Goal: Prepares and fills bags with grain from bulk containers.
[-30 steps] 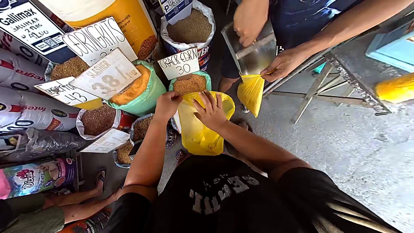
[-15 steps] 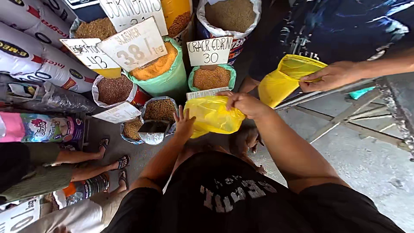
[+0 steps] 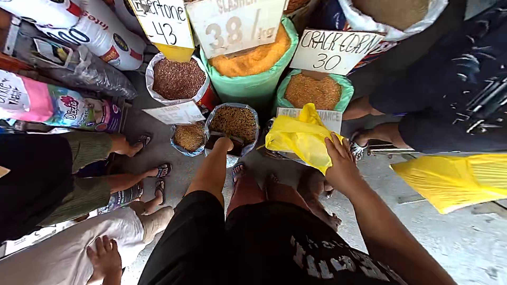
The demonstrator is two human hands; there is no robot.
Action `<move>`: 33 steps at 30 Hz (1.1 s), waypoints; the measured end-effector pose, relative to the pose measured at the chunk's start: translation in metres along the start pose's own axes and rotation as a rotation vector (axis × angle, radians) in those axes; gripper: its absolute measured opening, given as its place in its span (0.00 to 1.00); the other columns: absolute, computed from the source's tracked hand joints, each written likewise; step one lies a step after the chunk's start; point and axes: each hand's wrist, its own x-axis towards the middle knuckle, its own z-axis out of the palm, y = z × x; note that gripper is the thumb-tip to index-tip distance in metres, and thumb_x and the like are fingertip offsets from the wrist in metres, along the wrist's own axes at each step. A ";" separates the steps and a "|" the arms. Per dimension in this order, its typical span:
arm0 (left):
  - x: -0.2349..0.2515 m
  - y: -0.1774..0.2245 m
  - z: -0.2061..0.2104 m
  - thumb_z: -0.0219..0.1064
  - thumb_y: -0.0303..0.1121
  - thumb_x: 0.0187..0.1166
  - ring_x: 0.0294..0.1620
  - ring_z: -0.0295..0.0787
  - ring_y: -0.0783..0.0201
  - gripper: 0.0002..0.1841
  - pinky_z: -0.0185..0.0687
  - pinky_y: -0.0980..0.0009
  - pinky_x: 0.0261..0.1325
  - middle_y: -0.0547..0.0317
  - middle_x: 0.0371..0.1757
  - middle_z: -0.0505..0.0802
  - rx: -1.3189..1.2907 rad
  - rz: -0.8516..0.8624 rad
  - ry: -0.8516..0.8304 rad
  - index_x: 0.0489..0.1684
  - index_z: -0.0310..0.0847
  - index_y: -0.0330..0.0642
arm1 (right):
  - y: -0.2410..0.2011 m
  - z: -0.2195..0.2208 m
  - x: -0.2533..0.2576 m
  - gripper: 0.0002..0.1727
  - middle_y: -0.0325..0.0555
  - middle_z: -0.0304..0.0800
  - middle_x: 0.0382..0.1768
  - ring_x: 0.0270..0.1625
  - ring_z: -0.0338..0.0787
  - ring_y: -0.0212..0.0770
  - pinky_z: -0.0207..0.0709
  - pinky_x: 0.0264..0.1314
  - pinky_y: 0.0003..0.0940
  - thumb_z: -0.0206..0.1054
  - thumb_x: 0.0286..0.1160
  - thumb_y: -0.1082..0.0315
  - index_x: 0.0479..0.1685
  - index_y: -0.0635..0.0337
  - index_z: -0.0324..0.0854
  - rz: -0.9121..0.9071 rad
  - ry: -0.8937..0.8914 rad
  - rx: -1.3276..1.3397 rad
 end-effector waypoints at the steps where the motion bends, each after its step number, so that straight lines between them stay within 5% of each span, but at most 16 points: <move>1: 0.001 -0.004 -0.003 0.60 0.40 0.84 0.69 0.84 0.36 0.21 0.77 0.32 0.67 0.30 0.63 0.89 0.000 0.028 -0.015 0.50 0.87 0.25 | -0.004 0.002 -0.001 0.54 0.54 0.36 0.97 0.96 0.38 0.66 0.44 0.89 0.76 0.65 0.56 0.92 0.94 0.63 0.51 0.011 0.004 0.007; 5: -0.050 -0.036 -0.044 0.64 0.39 0.79 0.63 0.87 0.33 0.18 0.79 0.27 0.56 0.31 0.57 0.90 0.048 -0.025 0.028 0.46 0.87 0.29 | -0.007 0.010 -0.008 0.48 0.58 0.42 0.95 0.96 0.41 0.65 0.40 0.91 0.71 0.58 0.61 0.90 0.93 0.67 0.51 0.027 0.058 0.025; 10: -0.101 -0.060 -0.070 0.65 0.31 0.77 0.58 0.89 0.33 0.14 0.83 0.30 0.48 0.35 0.55 0.92 0.153 -0.066 0.164 0.58 0.86 0.37 | -0.005 0.027 -0.014 0.47 0.60 0.47 0.94 0.95 0.43 0.66 0.38 0.91 0.72 0.56 0.58 0.88 0.91 0.67 0.54 0.046 0.152 0.057; 13: -0.074 -0.056 -0.055 0.65 0.31 0.78 0.60 0.89 0.33 0.12 0.82 0.30 0.50 0.35 0.57 0.91 0.215 -0.049 0.105 0.53 0.87 0.34 | -0.004 0.037 -0.014 0.49 0.63 0.44 0.94 0.95 0.45 0.65 0.41 0.93 0.66 0.56 0.56 0.89 0.92 0.69 0.53 0.064 0.127 0.089; 18: -0.002 -0.081 0.005 0.69 0.36 0.73 0.62 0.88 0.36 0.21 0.82 0.29 0.54 0.38 0.60 0.91 -0.050 0.013 0.034 0.65 0.83 0.43 | -0.008 0.038 -0.020 0.49 0.65 0.47 0.93 0.95 0.48 0.65 0.43 0.93 0.66 0.57 0.53 0.88 0.90 0.71 0.55 0.115 0.116 0.064; 24: 0.030 -0.083 0.110 0.63 0.44 0.82 0.69 0.87 0.41 0.28 0.81 0.37 0.68 0.41 0.70 0.88 -0.402 -0.129 0.120 0.82 0.72 0.45 | -0.004 0.042 -0.034 0.50 0.64 0.48 0.93 0.95 0.44 0.69 0.38 0.91 0.73 0.59 0.50 0.85 0.90 0.71 0.56 0.234 0.136 0.075; 29: 0.070 -0.030 0.091 0.62 0.41 0.83 0.66 0.90 0.44 0.25 0.84 0.41 0.64 0.43 0.65 0.91 -0.487 -0.195 0.135 0.79 0.72 0.46 | 0.004 0.057 -0.045 0.52 0.66 0.48 0.93 0.94 0.46 0.69 0.39 0.92 0.70 0.58 0.46 0.80 0.90 0.73 0.55 0.261 0.165 0.103; 33: 0.083 -0.032 0.076 0.62 0.40 0.82 0.67 0.89 0.46 0.23 0.83 0.40 0.64 0.46 0.65 0.91 -0.507 -0.172 0.176 0.76 0.76 0.47 | 0.009 0.065 -0.042 0.52 0.66 0.49 0.92 0.95 0.45 0.68 0.39 0.92 0.70 0.58 0.46 0.80 0.90 0.71 0.55 0.239 0.149 0.150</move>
